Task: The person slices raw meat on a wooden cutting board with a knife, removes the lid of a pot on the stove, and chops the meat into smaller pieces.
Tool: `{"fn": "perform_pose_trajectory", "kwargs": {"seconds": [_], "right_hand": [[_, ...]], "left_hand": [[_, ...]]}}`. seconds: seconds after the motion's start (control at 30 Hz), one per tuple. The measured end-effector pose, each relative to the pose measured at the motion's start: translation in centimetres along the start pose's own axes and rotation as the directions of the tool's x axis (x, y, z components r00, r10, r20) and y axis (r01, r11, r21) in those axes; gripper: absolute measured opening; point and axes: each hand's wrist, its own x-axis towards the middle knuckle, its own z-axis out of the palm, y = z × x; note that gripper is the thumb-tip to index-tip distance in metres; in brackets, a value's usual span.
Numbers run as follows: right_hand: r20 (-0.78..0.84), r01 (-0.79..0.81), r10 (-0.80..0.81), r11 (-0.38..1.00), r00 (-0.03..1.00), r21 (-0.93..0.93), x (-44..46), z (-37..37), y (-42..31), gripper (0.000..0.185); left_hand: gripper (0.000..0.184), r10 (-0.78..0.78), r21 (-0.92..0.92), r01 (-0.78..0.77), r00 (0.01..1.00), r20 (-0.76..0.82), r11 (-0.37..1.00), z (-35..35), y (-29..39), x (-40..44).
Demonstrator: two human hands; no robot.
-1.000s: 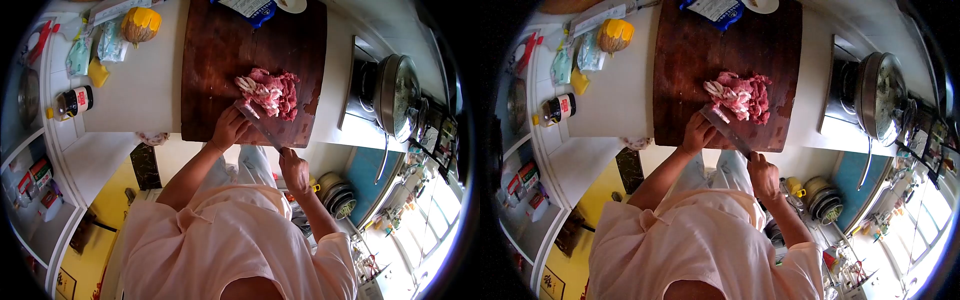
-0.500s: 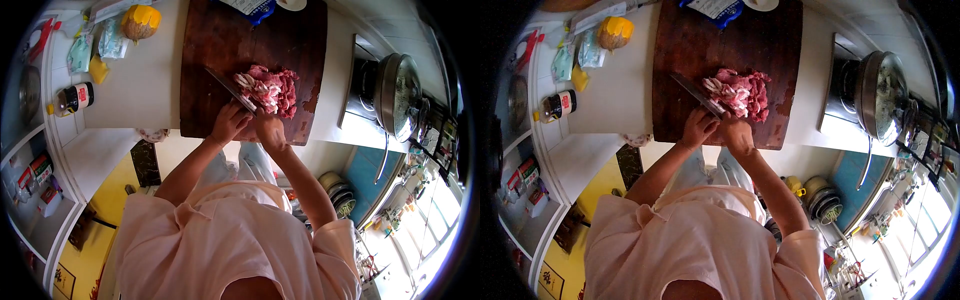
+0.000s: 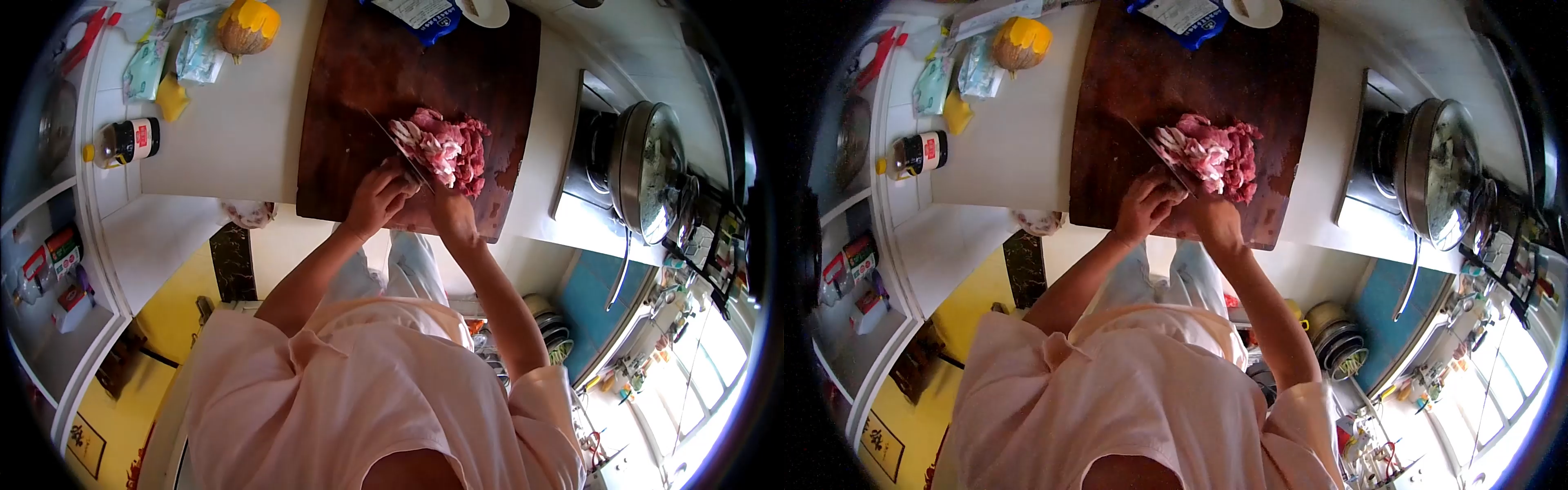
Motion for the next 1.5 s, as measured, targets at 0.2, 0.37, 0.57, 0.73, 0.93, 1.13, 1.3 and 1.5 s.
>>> {"fn": "perform_pose_trajectory", "kwargs": {"seconds": [0.2, 0.37, 0.57, 0.73, 0.93, 1.13, 1.3, 1.5], "right_hand": [[0.073, -0.108, 0.112, 0.993, 0.991, -0.047, -8.4, -3.6, 2.8, 0.012], [0.059, -0.139, 0.142, 0.988, 0.988, -0.063, -9.0, -5.0, 0.9, 0.017], [0.165, -0.134, 0.150, 0.986, 0.975, -0.101, -6.6, -4.1, 0.3, 0.016], [0.078, 0.007, 0.000, 0.996, 0.997, -0.084, 1.2, 1.4, -0.7, 0.019], [0.162, -0.017, 0.044, 0.987, 0.986, -0.161, -1.7, -0.7, 0.0, 0.019], [0.095, -0.131, 0.140, 0.987, 0.986, -0.092, -8.7, -4.9, 1.7, 0.018], [0.115, -0.126, 0.140, 0.984, 0.983, -0.123, -8.4, -6.4, -0.7, 0.018], [0.180, -0.147, 0.180, 0.972, 0.967, -0.183, -6.0, -4.7, -1.6, 0.018]], "left_hand": [[0.025, -0.017, -0.004, 0.016, 0.999, -0.032, 1.000, -0.4, 0.4, 0.1], [0.024, 0.000, 0.036, 0.000, 1.000, -0.011, 0.999, -0.2, 0.2, 0.0], [0.025, -0.008, -0.018, 0.008, 1.000, -0.026, 1.000, -0.5, 0.3, 0.2], [0.024, 0.035, -0.027, -0.036, 0.998, -0.047, 0.999, -0.1, 0.0, 0.4], [0.026, -0.050, 0.001, 0.050, 0.998, -0.033, 0.999, -0.2, 0.1, 0.3], [0.023, -0.007, 0.035, 0.008, 1.000, -0.031, 0.999, -0.2, -0.1, 0.0], [0.023, 0.043, 0.059, -0.042, 0.999, -0.031, 0.997, 0.0, -0.4, -0.2], [0.025, -0.007, -0.037, 0.005, 0.999, -0.046, 0.999, 0.1, -0.5, -0.1]]}}
